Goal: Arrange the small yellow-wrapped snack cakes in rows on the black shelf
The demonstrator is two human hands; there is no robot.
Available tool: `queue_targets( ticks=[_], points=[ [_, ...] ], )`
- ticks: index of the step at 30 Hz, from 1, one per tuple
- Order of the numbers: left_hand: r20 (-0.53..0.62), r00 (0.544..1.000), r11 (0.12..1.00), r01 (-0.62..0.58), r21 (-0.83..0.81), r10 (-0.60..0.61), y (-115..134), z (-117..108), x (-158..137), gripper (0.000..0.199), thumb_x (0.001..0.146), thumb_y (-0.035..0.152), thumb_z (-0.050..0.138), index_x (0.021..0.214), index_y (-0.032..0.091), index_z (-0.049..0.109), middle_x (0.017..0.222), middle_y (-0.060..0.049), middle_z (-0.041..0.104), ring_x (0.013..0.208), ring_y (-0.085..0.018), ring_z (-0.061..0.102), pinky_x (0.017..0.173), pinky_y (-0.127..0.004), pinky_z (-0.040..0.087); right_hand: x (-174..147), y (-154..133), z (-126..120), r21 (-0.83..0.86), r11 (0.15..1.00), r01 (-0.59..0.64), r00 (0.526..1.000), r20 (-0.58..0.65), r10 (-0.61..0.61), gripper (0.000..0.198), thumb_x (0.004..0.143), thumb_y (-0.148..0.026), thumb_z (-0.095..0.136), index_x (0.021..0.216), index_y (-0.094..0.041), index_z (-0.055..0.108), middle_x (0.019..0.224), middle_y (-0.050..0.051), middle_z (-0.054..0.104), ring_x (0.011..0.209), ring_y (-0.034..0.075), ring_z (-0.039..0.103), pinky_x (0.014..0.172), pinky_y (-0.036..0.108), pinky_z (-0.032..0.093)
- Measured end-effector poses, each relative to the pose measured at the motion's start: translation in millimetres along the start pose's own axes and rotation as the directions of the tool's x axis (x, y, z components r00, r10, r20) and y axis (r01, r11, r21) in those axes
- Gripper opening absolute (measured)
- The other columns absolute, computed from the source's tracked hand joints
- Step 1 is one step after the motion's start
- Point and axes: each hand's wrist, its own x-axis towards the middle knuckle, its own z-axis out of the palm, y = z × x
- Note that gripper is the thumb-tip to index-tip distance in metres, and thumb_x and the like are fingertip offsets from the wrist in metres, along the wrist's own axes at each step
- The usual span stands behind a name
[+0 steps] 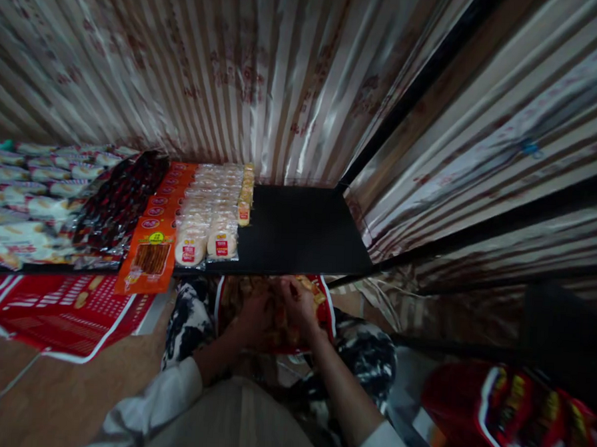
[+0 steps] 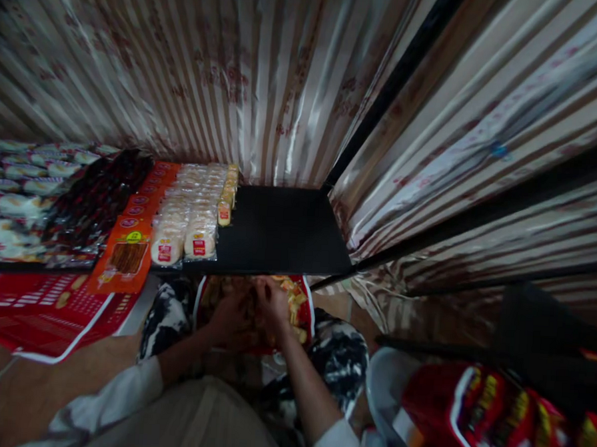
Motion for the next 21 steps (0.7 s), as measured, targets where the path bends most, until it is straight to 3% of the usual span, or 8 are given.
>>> queue_targets(
  ticks=[4,7,11,15,21],
  points=[
    [0.155,0.981,0.929,0.05,0.366,-0.113,-23,6,-29,0.03,0.075,0.018,0.052,0.102,0.016,0.064,0.11,-0.016,0.06,0.109,-0.031,0.052,0.093,-0.042,0.039,-39,31,1,-0.13,0.991,0.029,0.971,0.241,0.004,0.021,0.08,-0.028,0.05,0.09,-0.025,0.068,0.089,0.004,0.07,0.081,0.022,0.064,0.075,0.033,0.047],
    [0.16,0.968,0.88,0.099,0.464,-0.193,-28,6,-38,0.03,0.078,0.014,0.046,0.103,0.016,0.063,0.113,-0.017,0.058,0.113,-0.031,0.049,0.092,-0.041,0.039,-55,48,11,-0.211,0.977,0.036,0.95,0.312,0.032,0.023,0.078,-0.023,0.051,0.094,-0.023,0.068,0.097,0.006,0.069,0.091,0.024,0.062,0.082,0.035,0.045],
    [0.151,0.963,0.883,0.134,0.449,-0.222,-30,7,-36,0.035,0.082,0.009,0.037,0.105,0.017,0.061,0.111,-0.016,0.06,0.107,-0.028,0.054,0.088,-0.039,0.041,-57,54,21,-0.288,0.957,0.042,0.934,0.35,0.065,0.026,0.078,-0.018,0.05,0.097,-0.024,0.068,0.1,0.007,0.068,0.093,0.023,0.061,0.085,0.036,0.044],
    [0.122,0.973,0.918,0.141,0.371,-0.198,-33,2,-30,0.032,0.081,0.011,0.042,0.106,0.016,0.061,0.105,-0.014,0.063,0.099,-0.027,0.059,0.086,-0.036,0.043,-47,46,20,-0.304,0.949,0.085,0.932,0.362,0.033,0.028,0.081,-0.017,0.047,0.101,-0.023,0.066,0.102,0.007,0.068,0.092,0.021,0.061,0.084,0.033,0.045],
    [0.025,0.998,0.978,0.054,0.203,-0.06,-23,-29,-13,0.026,0.082,0.014,0.039,0.093,0.018,0.063,0.096,-0.009,0.066,0.093,-0.02,0.06,0.085,-0.031,0.043,-36,29,13,-0.321,0.887,0.332,0.864,0.481,-0.149,0.029,0.081,-0.017,0.05,0.107,-0.02,0.062,0.107,0.008,0.066,0.1,0.021,0.059,0.092,0.034,0.042]
  ],
)
